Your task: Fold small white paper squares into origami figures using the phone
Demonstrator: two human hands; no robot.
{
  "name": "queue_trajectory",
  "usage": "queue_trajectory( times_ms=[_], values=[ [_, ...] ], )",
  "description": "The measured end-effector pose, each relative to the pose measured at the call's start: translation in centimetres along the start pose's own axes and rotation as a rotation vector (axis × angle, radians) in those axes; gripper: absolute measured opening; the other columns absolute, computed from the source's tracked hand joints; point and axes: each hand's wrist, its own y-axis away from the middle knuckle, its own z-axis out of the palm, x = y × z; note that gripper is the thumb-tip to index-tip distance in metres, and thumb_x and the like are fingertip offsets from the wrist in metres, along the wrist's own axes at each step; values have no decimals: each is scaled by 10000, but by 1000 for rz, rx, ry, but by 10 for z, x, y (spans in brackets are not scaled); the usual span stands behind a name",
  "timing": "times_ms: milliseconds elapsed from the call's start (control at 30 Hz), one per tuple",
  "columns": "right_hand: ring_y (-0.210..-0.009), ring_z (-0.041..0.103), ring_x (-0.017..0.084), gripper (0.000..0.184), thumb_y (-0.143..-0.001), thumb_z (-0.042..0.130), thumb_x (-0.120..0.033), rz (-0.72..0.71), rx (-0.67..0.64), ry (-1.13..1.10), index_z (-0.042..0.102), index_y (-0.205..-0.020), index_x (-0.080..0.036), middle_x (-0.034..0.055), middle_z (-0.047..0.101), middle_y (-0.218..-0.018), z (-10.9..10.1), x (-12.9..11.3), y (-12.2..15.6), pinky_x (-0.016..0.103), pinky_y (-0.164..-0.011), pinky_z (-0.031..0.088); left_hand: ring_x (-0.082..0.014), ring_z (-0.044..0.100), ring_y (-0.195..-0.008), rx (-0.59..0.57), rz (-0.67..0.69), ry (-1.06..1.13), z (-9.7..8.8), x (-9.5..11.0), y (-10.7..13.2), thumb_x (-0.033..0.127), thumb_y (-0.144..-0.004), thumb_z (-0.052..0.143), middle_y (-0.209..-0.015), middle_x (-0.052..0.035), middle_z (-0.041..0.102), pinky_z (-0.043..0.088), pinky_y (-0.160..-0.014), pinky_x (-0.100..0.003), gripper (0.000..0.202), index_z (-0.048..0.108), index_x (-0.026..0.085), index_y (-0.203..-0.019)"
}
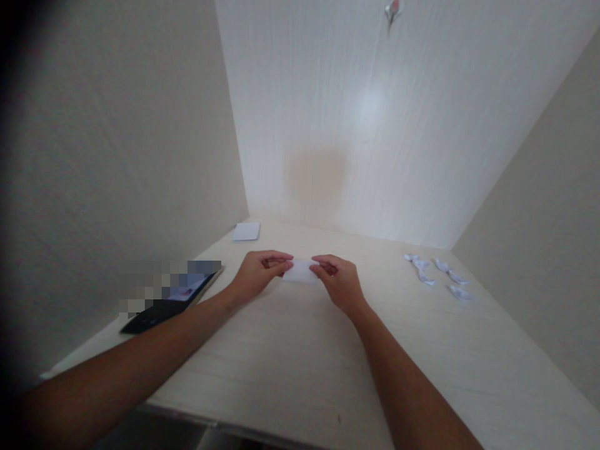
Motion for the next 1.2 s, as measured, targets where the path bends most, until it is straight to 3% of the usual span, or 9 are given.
queue_trajectory(
  times_ms=[700, 933, 1200],
  values=[
    [-721, 724, 220, 280, -762, 805, -462, 35, 11, 35, 800, -904, -220, 76, 799, -837, -2, -4, 1, 345, -669, 575, -210, 743, -740, -45, 10, -32, -1, 1, -2, 344, -683, 861, -850, -94, 802, 615, -755, -349, 304, 798, 145, -905],
    [-730, 725, 220, 259, -758, 809, -446, 38, 38, 36, 801, -878, -216, 76, 799, -841, -2, -5, 1, 348, -686, 572, -215, 755, -789, -39, -11, 64, -1, 0, -2, 352, -670, 883, -916, -110, 802, 627, -774, -359, 377, 782, 132, -958],
    [-719, 723, 213, 271, -752, 814, -436, 29, 61, 24, 798, -899, -209, 74, 797, -831, -2, -6, 1, 339, -666, 573, -206, 746, -727, -16, -34, 75, -1, 2, -2, 342, -651, 899, -831, -96, 796, 633, -762, -375, 350, 780, 124, -898]
  ],
)
